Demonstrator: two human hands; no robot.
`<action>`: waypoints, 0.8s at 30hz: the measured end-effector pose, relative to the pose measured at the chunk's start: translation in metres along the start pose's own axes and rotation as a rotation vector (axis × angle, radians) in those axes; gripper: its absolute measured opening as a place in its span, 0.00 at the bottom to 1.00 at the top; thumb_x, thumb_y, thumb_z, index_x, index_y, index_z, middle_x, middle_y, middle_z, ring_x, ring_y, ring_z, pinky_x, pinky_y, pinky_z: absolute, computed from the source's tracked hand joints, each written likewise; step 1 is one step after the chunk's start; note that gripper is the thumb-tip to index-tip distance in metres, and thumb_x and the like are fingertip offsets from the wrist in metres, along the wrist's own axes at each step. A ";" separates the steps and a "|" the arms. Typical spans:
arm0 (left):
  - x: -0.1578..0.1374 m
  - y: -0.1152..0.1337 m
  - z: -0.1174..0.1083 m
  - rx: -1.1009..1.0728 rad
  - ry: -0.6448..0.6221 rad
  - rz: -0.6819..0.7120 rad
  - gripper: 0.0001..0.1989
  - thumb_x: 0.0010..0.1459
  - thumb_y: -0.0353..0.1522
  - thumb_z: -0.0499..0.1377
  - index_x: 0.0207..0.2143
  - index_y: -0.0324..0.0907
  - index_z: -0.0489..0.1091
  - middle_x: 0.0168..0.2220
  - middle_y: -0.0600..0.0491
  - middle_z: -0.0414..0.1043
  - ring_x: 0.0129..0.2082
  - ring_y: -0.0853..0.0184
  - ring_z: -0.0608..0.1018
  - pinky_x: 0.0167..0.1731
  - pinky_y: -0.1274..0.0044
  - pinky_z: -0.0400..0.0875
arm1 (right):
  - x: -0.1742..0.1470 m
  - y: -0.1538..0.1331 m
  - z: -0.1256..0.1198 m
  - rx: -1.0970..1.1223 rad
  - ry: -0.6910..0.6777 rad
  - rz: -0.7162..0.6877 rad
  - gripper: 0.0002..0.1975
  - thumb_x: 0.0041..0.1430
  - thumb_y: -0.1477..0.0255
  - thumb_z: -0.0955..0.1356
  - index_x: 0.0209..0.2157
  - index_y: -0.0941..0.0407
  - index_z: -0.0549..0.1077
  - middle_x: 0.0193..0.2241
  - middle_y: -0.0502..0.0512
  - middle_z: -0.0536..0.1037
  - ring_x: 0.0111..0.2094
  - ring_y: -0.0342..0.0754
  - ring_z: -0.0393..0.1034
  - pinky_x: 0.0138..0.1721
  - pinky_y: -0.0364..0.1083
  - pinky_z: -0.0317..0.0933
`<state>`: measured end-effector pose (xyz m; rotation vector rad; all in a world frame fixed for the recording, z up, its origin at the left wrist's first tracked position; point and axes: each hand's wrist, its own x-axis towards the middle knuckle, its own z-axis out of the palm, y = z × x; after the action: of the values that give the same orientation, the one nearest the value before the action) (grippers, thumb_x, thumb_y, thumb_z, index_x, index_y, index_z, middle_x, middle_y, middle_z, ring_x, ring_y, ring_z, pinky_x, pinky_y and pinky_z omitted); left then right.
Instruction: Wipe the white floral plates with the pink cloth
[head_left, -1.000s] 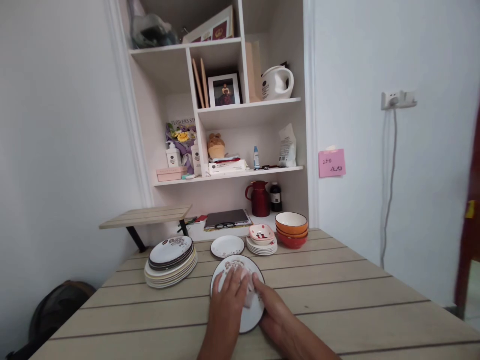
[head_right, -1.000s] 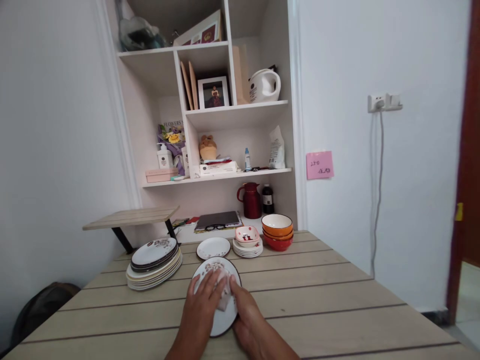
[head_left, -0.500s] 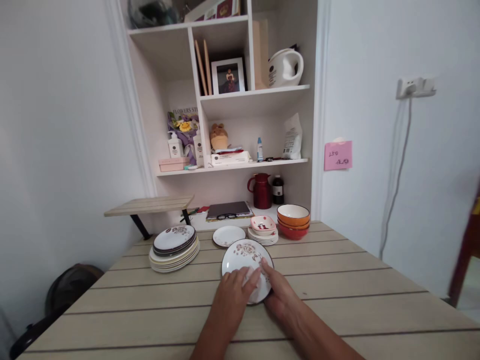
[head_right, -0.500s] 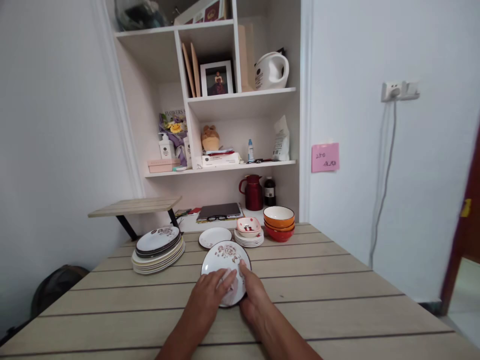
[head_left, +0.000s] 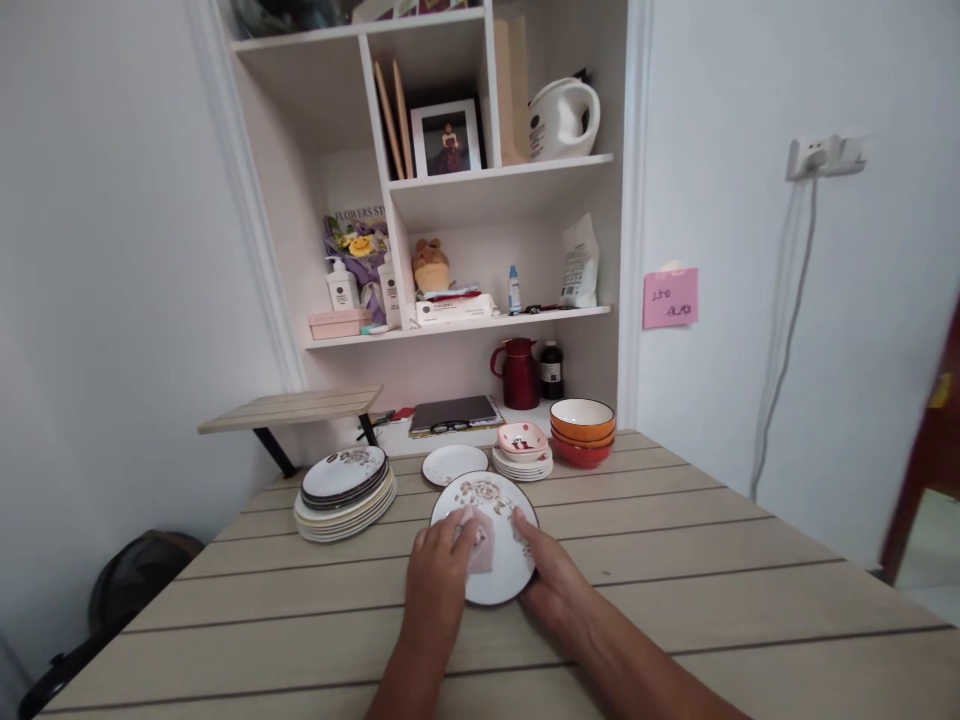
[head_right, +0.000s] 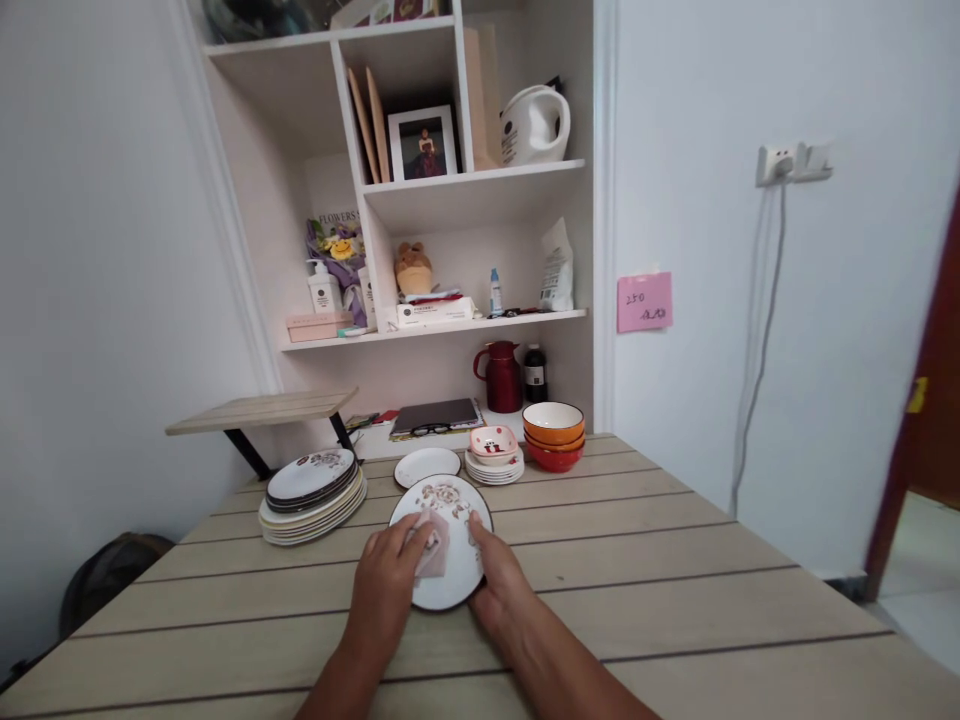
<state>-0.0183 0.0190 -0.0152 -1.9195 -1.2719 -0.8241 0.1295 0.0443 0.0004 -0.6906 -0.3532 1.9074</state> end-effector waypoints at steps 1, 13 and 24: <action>0.000 0.000 -0.002 -0.008 -0.016 0.004 0.15 0.59 0.24 0.54 0.46 0.45 0.71 0.47 0.48 0.74 0.43 0.64 0.75 0.41 0.70 0.70 | 0.001 -0.003 -0.001 0.015 0.017 -0.009 0.19 0.60 0.66 0.65 0.48 0.64 0.70 0.30 0.61 0.82 0.32 0.52 0.77 0.42 0.51 0.68; 0.003 0.017 -0.005 -0.169 0.015 0.296 0.15 0.61 0.26 0.51 0.49 0.43 0.69 0.49 0.48 0.73 0.47 0.64 0.74 0.46 0.70 0.69 | -0.003 -0.002 -0.002 -0.044 -0.074 0.069 0.20 0.58 0.63 0.67 0.43 0.66 0.72 0.33 0.63 0.81 0.33 0.51 0.76 0.42 0.49 0.67; 0.002 -0.005 -0.003 0.044 0.049 -0.095 0.16 0.58 0.26 0.55 0.46 0.50 0.72 0.50 0.47 0.70 0.49 0.57 0.71 0.46 0.64 0.66 | 0.001 0.008 -0.003 -0.070 -0.087 0.091 0.23 0.57 0.63 0.67 0.48 0.67 0.71 0.33 0.65 0.82 0.36 0.55 0.77 0.45 0.52 0.66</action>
<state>-0.0228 0.0187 -0.0111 -1.8049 -1.3491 -0.8782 0.1254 0.0414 -0.0059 -0.6809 -0.4526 2.0236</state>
